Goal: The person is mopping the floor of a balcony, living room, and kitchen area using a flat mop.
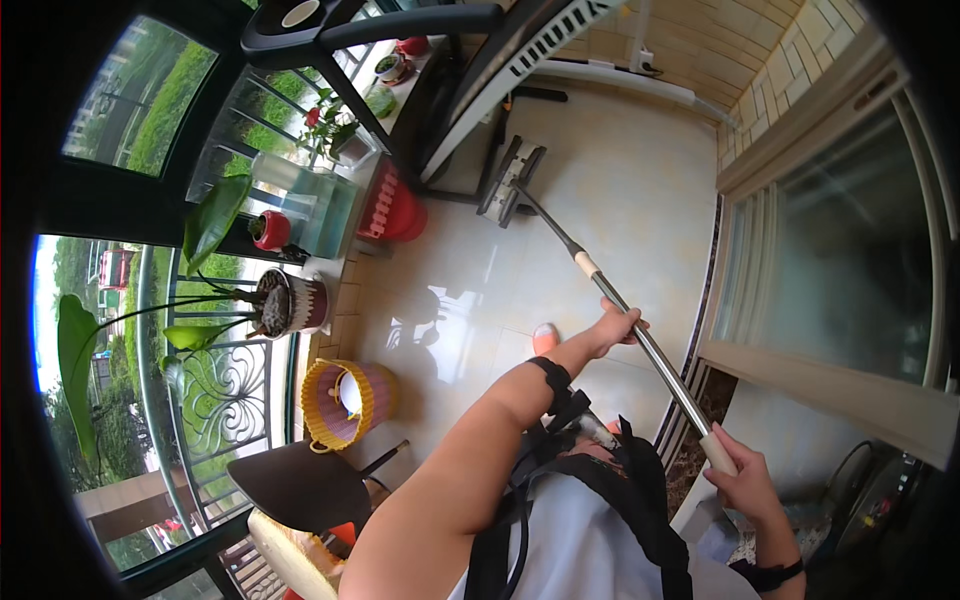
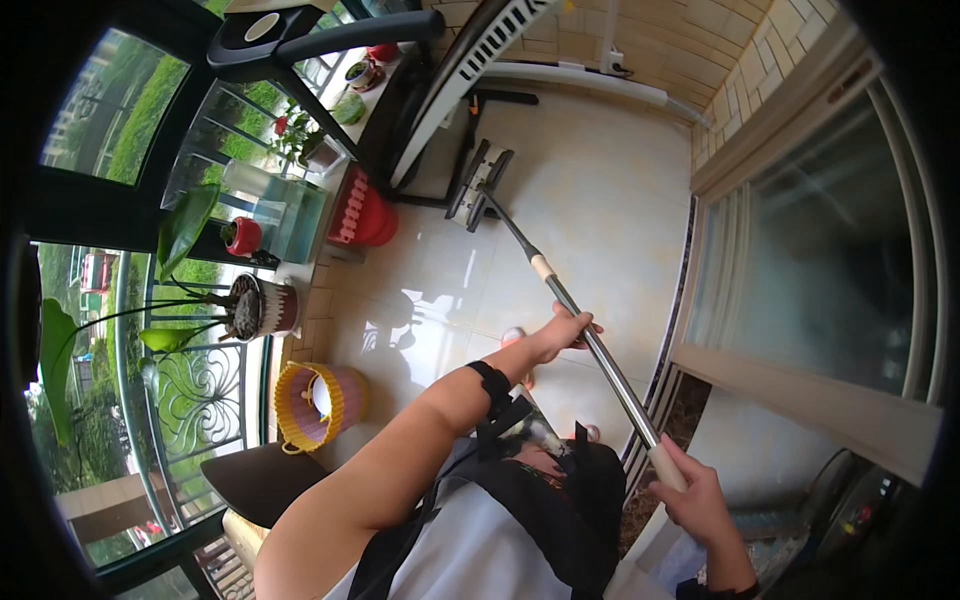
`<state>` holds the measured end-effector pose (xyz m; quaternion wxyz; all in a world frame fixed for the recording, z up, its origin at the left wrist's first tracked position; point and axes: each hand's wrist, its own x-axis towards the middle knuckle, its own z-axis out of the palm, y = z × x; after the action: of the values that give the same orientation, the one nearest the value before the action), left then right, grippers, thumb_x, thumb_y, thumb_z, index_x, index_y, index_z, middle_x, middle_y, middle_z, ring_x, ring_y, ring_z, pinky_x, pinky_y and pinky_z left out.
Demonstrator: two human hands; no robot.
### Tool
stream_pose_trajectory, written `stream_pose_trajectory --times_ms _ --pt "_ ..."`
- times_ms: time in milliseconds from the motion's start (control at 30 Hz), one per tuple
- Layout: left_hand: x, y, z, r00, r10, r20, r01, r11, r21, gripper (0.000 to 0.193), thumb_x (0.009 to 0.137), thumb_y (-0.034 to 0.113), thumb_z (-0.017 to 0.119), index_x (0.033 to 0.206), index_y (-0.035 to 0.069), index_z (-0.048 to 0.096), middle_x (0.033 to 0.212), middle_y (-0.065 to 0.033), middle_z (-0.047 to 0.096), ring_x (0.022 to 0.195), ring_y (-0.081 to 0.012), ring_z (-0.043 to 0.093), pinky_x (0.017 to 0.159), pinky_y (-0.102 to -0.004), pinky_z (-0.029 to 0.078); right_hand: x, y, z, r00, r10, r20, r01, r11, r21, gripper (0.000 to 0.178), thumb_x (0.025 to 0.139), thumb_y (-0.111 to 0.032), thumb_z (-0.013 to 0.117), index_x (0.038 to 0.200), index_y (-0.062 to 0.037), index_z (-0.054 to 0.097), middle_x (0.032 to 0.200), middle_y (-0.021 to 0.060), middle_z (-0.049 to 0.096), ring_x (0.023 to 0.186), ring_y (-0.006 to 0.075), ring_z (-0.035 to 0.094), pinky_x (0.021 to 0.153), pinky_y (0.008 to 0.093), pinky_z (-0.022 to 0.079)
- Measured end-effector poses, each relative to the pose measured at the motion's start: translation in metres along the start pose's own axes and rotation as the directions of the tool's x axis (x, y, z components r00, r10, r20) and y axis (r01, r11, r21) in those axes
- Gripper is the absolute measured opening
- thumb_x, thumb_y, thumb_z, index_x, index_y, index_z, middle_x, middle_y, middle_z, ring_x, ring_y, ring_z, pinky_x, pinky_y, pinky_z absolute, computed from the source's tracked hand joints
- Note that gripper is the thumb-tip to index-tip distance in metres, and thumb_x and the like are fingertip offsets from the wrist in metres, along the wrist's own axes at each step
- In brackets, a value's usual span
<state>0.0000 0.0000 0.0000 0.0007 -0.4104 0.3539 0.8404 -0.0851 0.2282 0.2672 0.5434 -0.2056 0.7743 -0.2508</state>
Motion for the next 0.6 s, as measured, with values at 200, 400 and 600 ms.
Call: stream_pose_trajectory --times_ms 200,400,600 --pt "0.007 0.111 -0.125 0.989 0.055 -0.14 -0.043 0.995 0.092 0.036 0.085 0.019 0.046 0.1 -0.001 0.02 0.09 -0.0134 0.063 0.067 -0.0161 0.06 0.06 -0.0261 0.052 0.087 -0.113 0.051 0.989 0.017 0.149 -0.055 0.965 0.256 0.06 0.076 0.003 0.06 0.131 -0.007 0.038 0.062 -0.0013 0.048 0.044 0.0043 0.04 0.038 0.0209 0.032" --pt "0.048 0.148 -0.186 0.975 0.06 -0.214 -0.052 0.998 0.039 0.038 0.086 0.018 0.044 0.106 0.001 0.016 0.09 -0.0108 0.062 0.072 -0.0185 0.06 0.066 -0.0319 0.052 0.155 -0.162 0.063 0.979 0.01 0.204 -0.057 0.973 0.225 0.062 0.078 0.002 0.058 0.134 -0.0084 0.034 0.06 -0.0018 0.046 0.043 0.0044 0.039 0.037 0.0198 0.029" --pt "0.094 0.188 -0.233 0.924 0.052 -0.378 -0.081 0.995 -0.061 0.036 0.085 0.017 0.047 0.106 0.003 0.021 0.097 -0.0149 0.057 0.074 -0.0238 0.062 0.065 -0.0359 0.052 0.236 -0.207 0.074 0.963 -0.01 0.269 -0.065 0.961 0.268 0.059 0.081 -0.004 0.057 0.135 -0.0124 0.033 0.064 -0.0024 0.047 0.043 0.0037 0.037 0.036 0.0195 0.029"
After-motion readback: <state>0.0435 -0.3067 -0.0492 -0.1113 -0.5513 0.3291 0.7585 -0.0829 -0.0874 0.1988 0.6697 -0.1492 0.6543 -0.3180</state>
